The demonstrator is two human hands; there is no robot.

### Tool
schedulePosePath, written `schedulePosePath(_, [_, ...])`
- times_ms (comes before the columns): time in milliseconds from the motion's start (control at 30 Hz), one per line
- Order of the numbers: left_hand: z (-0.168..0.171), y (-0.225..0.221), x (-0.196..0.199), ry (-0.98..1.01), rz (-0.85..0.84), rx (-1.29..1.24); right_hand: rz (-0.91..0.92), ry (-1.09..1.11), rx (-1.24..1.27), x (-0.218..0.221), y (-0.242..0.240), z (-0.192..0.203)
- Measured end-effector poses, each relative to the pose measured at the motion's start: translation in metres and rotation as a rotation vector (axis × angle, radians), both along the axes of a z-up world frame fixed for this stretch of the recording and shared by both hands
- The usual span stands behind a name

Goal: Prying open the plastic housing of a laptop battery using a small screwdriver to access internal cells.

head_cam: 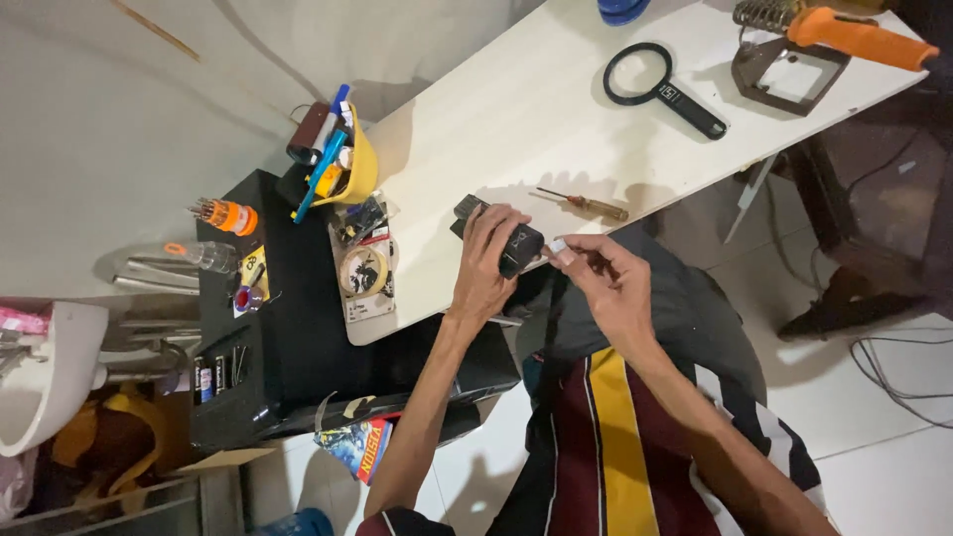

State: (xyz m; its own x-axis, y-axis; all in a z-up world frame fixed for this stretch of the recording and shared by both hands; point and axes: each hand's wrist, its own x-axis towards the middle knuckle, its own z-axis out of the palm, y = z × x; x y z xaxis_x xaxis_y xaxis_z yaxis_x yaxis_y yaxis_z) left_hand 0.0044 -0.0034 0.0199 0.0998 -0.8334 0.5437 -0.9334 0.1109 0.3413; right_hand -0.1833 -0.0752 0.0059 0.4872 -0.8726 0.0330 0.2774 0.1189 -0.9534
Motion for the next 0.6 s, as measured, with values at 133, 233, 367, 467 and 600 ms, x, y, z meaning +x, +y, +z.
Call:
schedulePosePath(133, [0.001,-0.001,-0.006,-0.013,0.008,-0.007,-0.029,-0.056,-0.033,0.002,0.000,0.005])
schedulePosePath(233, [0.002,-0.001,-0.007,-0.007,0.006,-0.012,-0.060,-0.074,-0.054,0.005,0.001,0.009])
schedulePosePath(367, [0.006,0.001,-0.008,0.081,0.007,-0.022,-0.084,-0.066,-0.093,0.012,0.004,0.015])
schedulePosePath(467, [0.001,0.004,-0.001,0.130,0.003,-0.036,-0.098,-0.066,-0.090,0.015,0.008,0.032])
schedulePosePath(600, [0.007,0.007,-0.003,0.146,0.010,-0.052,-0.085,-0.035,-0.122,0.019,0.008,0.039])
